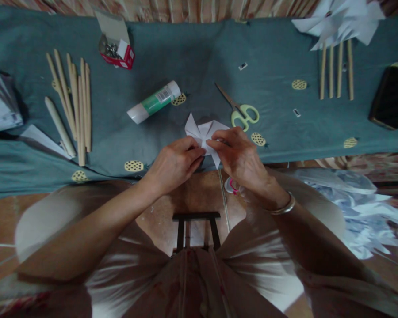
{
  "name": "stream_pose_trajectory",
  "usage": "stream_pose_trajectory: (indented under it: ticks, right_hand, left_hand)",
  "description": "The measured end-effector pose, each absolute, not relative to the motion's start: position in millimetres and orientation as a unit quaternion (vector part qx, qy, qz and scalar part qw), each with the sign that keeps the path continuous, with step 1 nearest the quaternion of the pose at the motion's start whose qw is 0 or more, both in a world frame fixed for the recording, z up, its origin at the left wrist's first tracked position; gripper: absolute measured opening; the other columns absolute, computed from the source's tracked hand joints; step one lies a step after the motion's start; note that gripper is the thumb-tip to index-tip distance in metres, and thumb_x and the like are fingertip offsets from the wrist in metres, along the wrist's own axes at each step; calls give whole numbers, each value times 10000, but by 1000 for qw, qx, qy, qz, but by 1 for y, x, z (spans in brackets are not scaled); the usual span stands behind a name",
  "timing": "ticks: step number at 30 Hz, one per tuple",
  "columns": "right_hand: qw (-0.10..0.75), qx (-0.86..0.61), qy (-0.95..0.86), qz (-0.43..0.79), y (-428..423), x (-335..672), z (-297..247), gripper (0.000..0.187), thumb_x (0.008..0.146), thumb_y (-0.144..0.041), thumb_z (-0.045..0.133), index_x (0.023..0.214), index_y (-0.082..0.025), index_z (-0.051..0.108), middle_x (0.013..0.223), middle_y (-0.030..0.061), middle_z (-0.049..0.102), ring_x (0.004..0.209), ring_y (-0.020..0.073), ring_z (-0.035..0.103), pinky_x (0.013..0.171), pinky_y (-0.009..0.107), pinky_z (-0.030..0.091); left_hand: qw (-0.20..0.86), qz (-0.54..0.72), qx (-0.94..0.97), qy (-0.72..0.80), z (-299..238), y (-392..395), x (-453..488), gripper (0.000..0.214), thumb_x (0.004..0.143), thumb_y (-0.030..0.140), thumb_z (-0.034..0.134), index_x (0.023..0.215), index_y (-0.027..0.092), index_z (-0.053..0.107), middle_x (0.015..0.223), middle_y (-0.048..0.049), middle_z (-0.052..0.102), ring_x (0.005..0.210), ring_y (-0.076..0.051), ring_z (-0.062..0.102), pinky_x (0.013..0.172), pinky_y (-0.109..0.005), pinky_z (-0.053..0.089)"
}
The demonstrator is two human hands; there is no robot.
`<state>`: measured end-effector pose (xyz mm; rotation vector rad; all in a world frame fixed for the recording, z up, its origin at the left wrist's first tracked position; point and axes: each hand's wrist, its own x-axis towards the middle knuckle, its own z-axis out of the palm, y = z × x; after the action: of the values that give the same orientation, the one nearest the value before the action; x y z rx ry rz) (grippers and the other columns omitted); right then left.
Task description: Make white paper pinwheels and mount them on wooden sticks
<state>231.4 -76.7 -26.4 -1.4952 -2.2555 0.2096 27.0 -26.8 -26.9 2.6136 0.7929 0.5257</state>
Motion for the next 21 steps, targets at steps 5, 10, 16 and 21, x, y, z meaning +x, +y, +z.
stream_pose_trajectory:
  ticks: [5, 10, 16, 21]
  right_hand:
    - [203, -536, -813, 99, -76, 232, -24, 319, 965, -143, 418, 1161, -313, 603, 1122, 53, 616, 1046, 262, 541, 927, 452, 501]
    - [175, -539, -816, 113, -75, 225, -18, 309, 954, -153, 413, 1156, -278, 610, 1148, 76, 584, 1074, 278, 522, 918, 465, 508]
    - [170, -547, -817, 65, -77, 215, -21, 312, 879, -102, 478, 1119, -268, 588, 1184, 79, 594, 1114, 278, 507, 940, 463, 480]
    - [174, -542, -821, 46, -79, 212, -23, 233, 873, -173, 504, 1088, -239, 566, 1169, 87, 598, 1101, 277, 510, 926, 473, 459]
  left_hand:
    - [195, 186, 921, 281, -25, -27, 28, 222, 959, 210, 502, 1034, 142, 699, 948, -85, 656, 842, -171, 636, 727, -281, 523]
    - [194, 184, 923, 278, -26, -26, 28, 226, 958, 213, 500, 1038, 147, 701, 951, -79, 659, 844, -170, 637, 740, -284, 527]
    - [191, 192, 922, 276, -26, -25, 27, 208, 942, 208, 519, 1024, 162, 705, 948, -66, 657, 832, -162, 649, 725, -267, 534]
    - [200, 222, 914, 274, -25, -25, 18, 211, 947, 226, 532, 1056, 164, 701, 966, -71, 665, 859, -160, 656, 749, -257, 541]
